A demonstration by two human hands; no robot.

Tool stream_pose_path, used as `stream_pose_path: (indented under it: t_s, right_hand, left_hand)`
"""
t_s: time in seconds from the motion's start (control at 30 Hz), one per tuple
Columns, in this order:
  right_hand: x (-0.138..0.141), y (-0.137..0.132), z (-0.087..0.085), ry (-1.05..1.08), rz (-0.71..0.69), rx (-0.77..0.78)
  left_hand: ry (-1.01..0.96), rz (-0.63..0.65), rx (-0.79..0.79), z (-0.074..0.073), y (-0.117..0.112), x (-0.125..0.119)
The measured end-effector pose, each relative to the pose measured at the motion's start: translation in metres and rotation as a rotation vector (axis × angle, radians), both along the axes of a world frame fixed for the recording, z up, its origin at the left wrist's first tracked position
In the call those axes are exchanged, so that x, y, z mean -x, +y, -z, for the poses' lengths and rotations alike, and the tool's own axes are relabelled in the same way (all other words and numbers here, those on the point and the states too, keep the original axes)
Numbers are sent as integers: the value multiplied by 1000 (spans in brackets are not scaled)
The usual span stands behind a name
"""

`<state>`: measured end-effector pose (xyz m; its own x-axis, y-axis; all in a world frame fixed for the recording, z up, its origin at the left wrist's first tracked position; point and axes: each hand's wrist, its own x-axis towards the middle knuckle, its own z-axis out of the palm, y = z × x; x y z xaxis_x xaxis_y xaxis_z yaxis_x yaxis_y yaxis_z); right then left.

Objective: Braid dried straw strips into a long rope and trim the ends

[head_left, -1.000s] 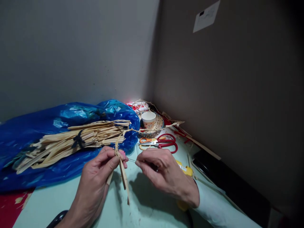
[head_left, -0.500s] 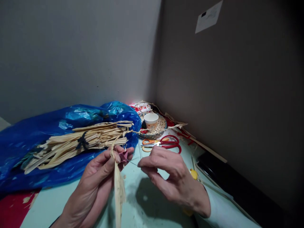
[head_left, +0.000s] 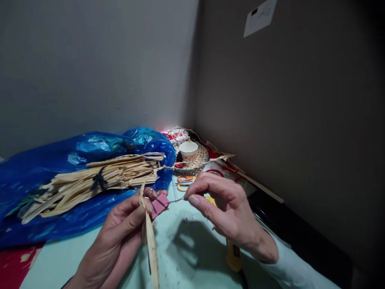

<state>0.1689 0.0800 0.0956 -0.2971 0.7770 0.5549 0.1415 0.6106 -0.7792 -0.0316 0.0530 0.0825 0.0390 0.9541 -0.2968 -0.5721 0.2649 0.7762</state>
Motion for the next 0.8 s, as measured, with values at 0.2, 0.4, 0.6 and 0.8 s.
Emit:
stream_pose_path:
  t_s: [0.2,0.4,0.6,0.8]
  right_hand:
    - [-2,0,-3,96,17,127]
    - [0,-2,-2,156,-4,189]
    - [1,-2,0,157,-23,204]
    - [1,-2,-1,158,-32,177]
  left_hand:
    - [34,-35,82,-5,-1,-6]
    - [-34,-67,159,-4,-5,-9]
    - [-58,-10,128,-3,-9,-12]
    - [-47,62,89,1,-8,-11]
